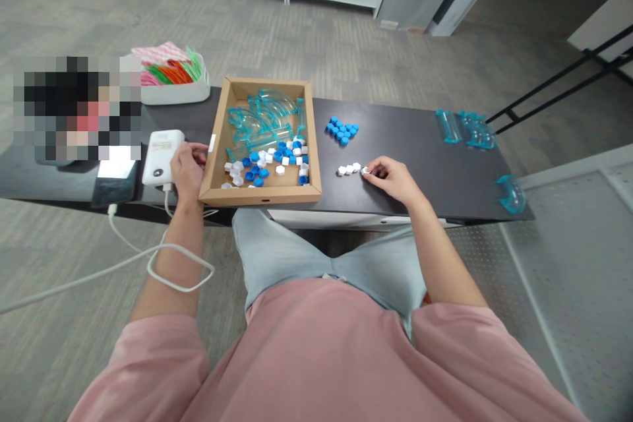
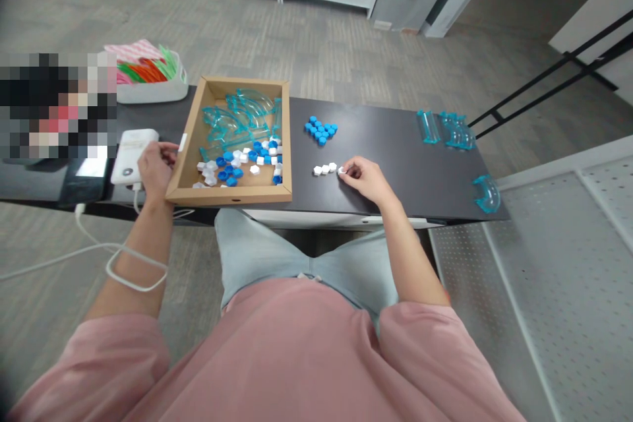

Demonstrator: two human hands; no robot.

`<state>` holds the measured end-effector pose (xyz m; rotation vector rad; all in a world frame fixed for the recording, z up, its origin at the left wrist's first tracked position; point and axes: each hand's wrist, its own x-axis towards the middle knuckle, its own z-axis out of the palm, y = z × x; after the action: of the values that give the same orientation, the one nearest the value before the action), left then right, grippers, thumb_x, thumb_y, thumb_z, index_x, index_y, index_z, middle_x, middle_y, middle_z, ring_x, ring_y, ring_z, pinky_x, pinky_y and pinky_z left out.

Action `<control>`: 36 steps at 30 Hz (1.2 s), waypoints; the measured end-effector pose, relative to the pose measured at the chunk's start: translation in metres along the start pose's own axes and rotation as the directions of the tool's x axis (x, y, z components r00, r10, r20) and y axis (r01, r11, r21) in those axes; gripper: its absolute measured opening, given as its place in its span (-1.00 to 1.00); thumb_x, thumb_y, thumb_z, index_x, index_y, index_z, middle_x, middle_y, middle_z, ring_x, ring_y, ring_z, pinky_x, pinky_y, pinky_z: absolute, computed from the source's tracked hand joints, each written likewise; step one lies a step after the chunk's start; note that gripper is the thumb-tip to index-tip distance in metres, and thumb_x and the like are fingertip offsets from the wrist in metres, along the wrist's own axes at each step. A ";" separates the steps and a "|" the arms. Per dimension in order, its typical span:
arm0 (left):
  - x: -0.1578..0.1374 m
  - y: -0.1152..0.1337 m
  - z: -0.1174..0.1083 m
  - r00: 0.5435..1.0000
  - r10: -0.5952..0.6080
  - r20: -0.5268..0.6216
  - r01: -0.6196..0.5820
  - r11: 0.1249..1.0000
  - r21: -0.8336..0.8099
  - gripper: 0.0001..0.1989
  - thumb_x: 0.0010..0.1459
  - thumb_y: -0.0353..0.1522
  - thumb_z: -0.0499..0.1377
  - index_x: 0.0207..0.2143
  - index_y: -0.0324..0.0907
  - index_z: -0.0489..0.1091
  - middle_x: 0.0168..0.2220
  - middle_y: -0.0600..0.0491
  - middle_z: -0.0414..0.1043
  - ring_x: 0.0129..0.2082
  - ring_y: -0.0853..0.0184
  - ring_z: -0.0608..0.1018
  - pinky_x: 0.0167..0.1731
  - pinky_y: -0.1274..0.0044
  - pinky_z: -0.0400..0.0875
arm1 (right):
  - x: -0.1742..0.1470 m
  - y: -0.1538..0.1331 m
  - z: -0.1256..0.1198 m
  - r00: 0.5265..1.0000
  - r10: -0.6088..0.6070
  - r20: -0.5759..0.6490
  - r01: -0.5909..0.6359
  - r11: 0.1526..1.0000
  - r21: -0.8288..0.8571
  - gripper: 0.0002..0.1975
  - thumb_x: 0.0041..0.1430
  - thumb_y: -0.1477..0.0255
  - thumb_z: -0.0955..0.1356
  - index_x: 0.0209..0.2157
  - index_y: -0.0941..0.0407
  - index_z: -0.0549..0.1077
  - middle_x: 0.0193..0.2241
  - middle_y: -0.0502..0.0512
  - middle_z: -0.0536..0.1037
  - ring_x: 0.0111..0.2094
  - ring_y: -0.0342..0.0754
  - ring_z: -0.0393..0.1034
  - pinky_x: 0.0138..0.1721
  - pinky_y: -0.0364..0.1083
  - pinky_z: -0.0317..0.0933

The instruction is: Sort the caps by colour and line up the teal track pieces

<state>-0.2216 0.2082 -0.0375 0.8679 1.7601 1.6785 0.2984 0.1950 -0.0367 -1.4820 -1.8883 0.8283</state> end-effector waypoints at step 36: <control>0.001 -0.010 -0.001 0.999 0.024 0.040 -0.023 0.999 -0.035 -0.49 0.71 -0.18 0.13 -0.37 -0.16 0.51 -0.49 0.09 0.30 -0.50 0.37 0.30 -0.45 0.47 0.12 | 0.078 -0.149 0.079 0.831 -0.437 0.344 0.501 0.857 -0.122 -0.80 0.55 0.33 0.48 0.08 0.05 0.72 0.02 0.17 0.76 -0.07 0.11 0.62 0.02 0.04 0.41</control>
<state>-0.2237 0.2085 -0.0476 0.9043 1.6959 1.6894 0.1315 0.2353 0.0350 -0.9491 -2.5016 0.6605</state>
